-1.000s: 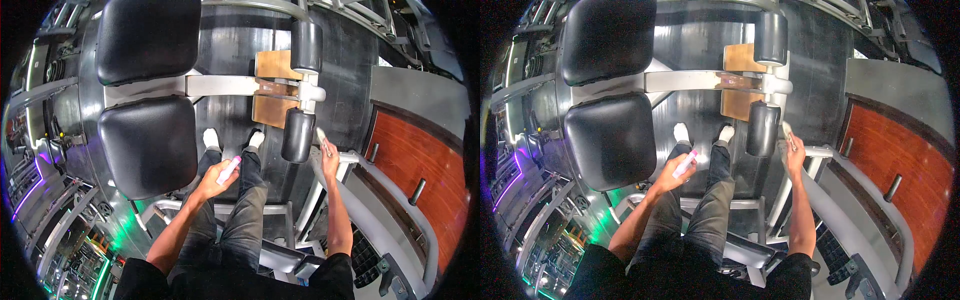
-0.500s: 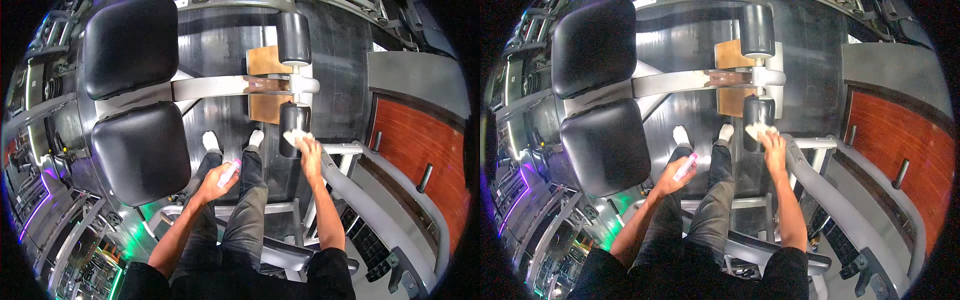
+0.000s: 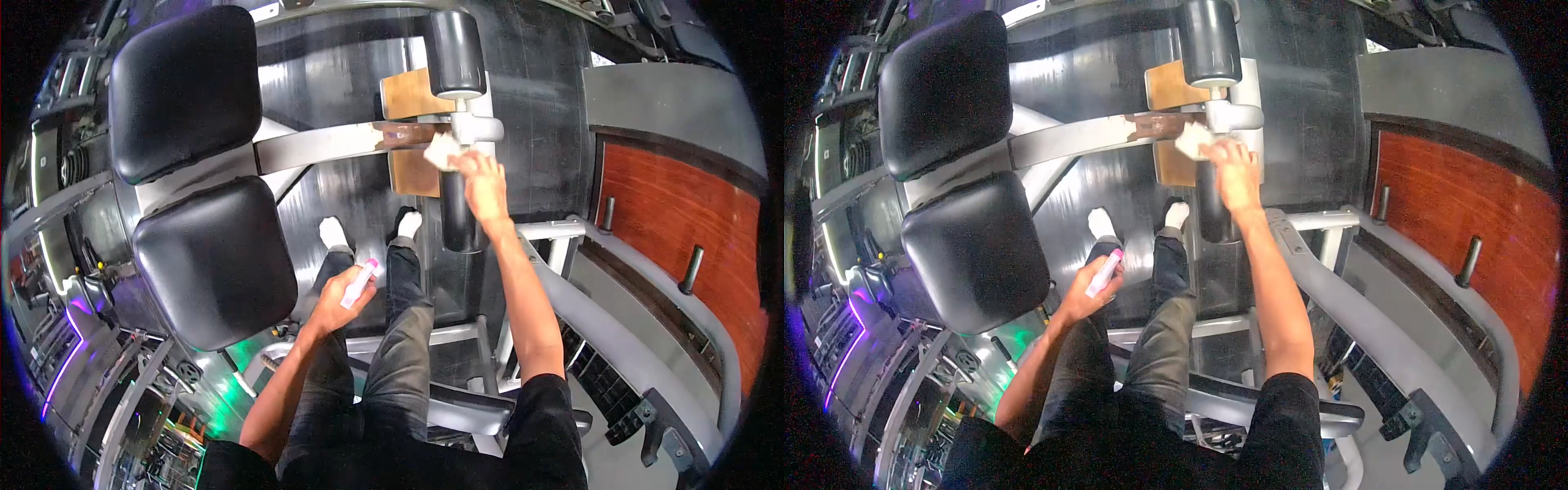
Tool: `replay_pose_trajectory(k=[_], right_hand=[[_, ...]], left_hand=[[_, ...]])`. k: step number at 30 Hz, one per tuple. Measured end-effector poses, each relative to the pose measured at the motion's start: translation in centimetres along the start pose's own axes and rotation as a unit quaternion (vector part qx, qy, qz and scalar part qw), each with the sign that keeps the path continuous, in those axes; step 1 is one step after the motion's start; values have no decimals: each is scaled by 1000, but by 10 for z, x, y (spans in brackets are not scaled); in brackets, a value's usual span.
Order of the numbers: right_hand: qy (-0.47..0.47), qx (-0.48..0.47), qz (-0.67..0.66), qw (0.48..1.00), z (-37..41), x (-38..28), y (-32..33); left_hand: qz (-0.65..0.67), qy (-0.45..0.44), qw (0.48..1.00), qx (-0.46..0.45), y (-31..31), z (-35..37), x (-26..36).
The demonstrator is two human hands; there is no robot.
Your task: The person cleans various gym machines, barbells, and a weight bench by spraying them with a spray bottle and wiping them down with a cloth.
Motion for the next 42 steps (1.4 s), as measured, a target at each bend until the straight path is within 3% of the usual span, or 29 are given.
replay_pose_trajectory(k=[1, 4, 8, 10, 11, 13, 16, 20, 21, 24, 26, 28, 32, 34, 35, 36, 40, 42], right_hand=[[12, -3, 35, 999, 8, -5, -10], [12, -39, 57, 998, 65, -22, -27], [-3, -66, 21, 998, 136, -31, -23], [3, -162, 12, 987, 151, -34, -34], [3, -161, 12, 987, 151, -30, -30], [70, -265, -99, 956, 138, -45, -25], [87, -201, -61, 974, 74, -44, -1], [27, -46, 34, 998, -14, -33, 9], [20, -87, 95, 991, -13, -29, -14], [33, -79, 129, 988, 14, -37, -38], [35, -163, 127, 978, 54, -46, -52], [39, -163, 116, 979, 99, -54, -60], [38, -292, 134, 946, 151, -82, -68], [-45, -344, -24, 938, 176, -76, -84], [-119, -322, -125, 931, 180, -67, -92], [-116, -322, -125, 931, 166, -70, -87], [-7, -156, -74, 985, 36, -83, -11], [22, -79, 71, 994, -8, -73, 0]], left_hand=[[-8, -61, 998, 27, 3, 1, 10], [18, 5, 1000, 14, 2, -4, -8], [21, -17, 1000, 12, 6, -5, 2], [9, -15, 1000, 8, 9, -3, 5], [9, -14, 1000, 2, 10, -2, 7], [9, -16, 1000, -4, 12, -1, 8], [35, -10, 999, -6, 15, -1, 5], [19, -23, 1000, -2, 14, -3, -1], [14, -31, 999, 1, 16, -5, 1], [21, -26, 999, 7, 21, -2, 13], [19, -40, 999, 7, 23, 0, 19], [46, -14, 999, 2, 24, -3, 14], [50, -23, 998, 5, 27, -1, 18], [62, -26, 998, -1, 28, -1, 22], [62, -27, 998, 0, 30, 0, 24], [64, -21, 998, 1, 31, 2, 26], [59, -49, 997, 9, 34, 4, 24], [65, -40, 997, 10, 35, 4, 18]])
Point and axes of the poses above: each hand's wrist, its own z-axis away from the middle knuckle, its own y-axis out of the back of the hand, x = y × z, the point moved 10 cm from there along -z, towards the middle knuckle, and after that the axes turned 8 degrees about y, right-handed, at the moved point
